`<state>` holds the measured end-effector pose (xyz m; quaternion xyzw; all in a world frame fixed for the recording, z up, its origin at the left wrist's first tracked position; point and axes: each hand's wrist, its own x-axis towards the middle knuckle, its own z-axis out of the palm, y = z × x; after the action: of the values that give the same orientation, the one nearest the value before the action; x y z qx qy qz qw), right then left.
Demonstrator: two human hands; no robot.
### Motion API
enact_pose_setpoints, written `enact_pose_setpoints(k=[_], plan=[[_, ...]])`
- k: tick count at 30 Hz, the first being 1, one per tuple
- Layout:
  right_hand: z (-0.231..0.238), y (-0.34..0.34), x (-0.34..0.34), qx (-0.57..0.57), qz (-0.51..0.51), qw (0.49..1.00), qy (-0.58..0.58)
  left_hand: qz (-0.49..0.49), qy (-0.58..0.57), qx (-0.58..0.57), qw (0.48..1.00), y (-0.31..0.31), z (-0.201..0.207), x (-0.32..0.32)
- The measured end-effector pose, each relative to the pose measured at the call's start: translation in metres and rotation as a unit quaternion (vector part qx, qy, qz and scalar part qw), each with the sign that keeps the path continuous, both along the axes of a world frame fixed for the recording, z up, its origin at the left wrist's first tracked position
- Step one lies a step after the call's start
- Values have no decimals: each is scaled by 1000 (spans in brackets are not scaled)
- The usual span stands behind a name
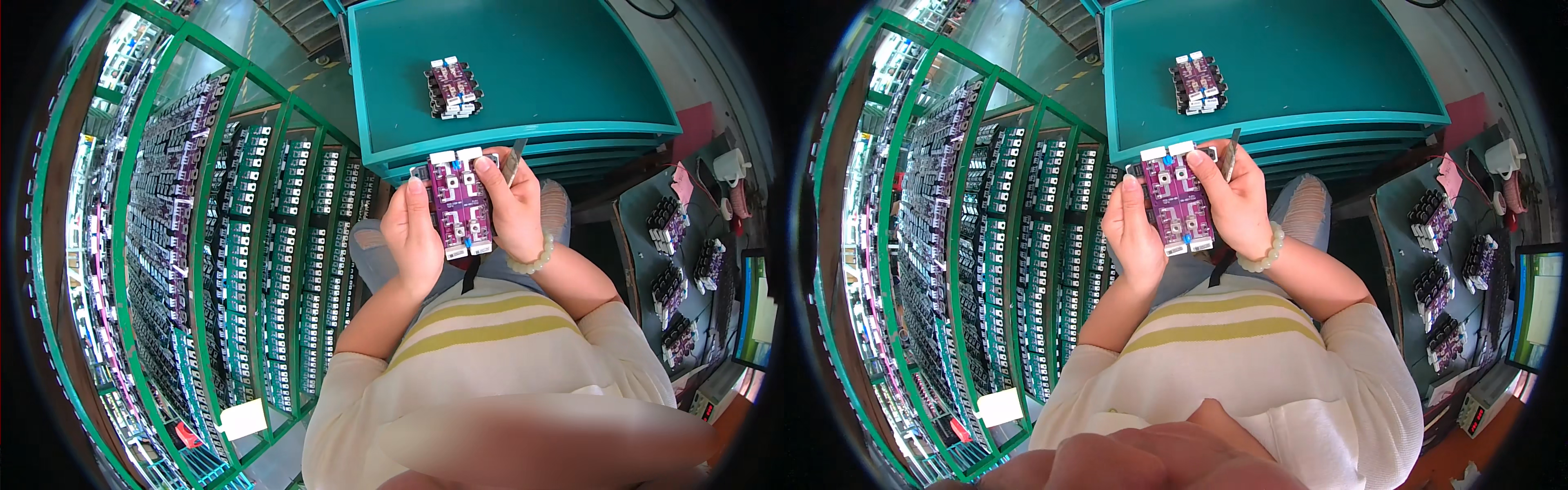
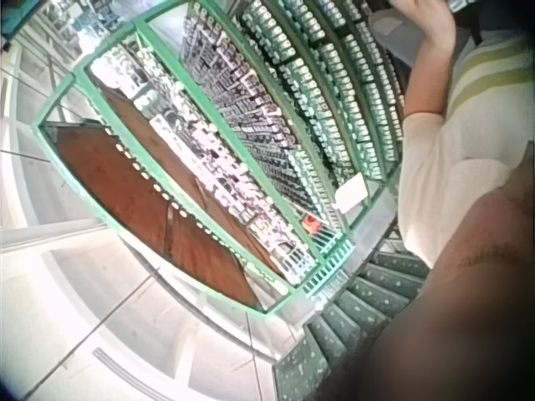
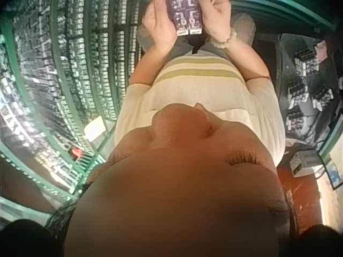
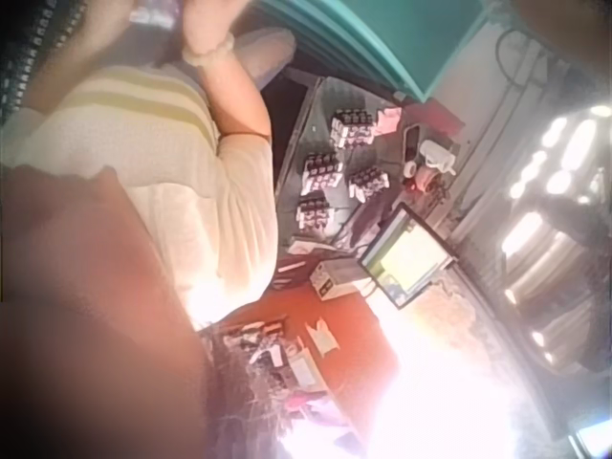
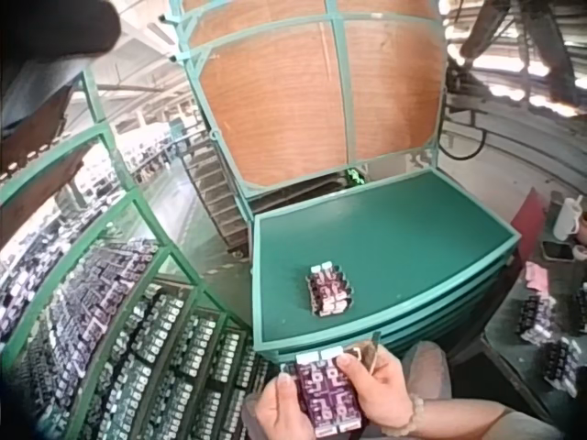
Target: The person uses a small metal tool to scrape and clean the surface of purple circuit boards. They handle the boards one at a time, scraping specific areas and then placing them into a green storage rack. The process is repeated for multiple boards throughout the video.
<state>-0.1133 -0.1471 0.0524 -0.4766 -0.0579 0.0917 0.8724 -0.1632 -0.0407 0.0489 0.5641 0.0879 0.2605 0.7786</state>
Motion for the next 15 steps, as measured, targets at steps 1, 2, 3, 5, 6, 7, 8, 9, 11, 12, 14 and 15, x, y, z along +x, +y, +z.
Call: enact_pose_setpoints(k=[1, 2, 3, 5, 6, 7, 8, 9, 11, 12, 14, 15], plan=[[1, 0, 0, 0, 3, 1000, -2, 2, 0, 1, 1000, 0, -1, -1], [3, 0, 0, 0, 6, 1000, -4, 4, -1, 1, 1000, 0, -2, -1], [4, 0, 1, 0, 8, 1000, -7, 10, -2, 5, 1000, -1, -2, -1], [2, 0, 2, 2, 10, 1000, 0, 20, -4, 12, 1000, -2, 0, -1], [1, 0, 3, 3, 10, 1000, 3, 21, -1, 5, 1000, -2, -1, -1], [1, -1, 5, 7, 28, 1000, 4, 23, 3, -1, 1000, -1, -2, 0], [1, -3, 7, 12, 45, 999, 5, 24, 6, -8, 1000, 0, -3, 0], [1, -3, 9, 17, 63, 998, 6, 21, 2, -26, 999, 0, 0, 0], [5, -6, 13, 41, 106, 993, 21, 15, -6, -62, 998, -1, 6, 0], [6, -10, 14, 52, 129, 990, 37, 19, 3, -60, 998, 0, 7, -1], [12, -13, 12, 97, 161, 976, 110, 16, -8, -58, 998, 4, 9, 0], [14, -18, 12, 86, 182, 969, 144, 14, -13, -59, 998, 5, 9, 0]])
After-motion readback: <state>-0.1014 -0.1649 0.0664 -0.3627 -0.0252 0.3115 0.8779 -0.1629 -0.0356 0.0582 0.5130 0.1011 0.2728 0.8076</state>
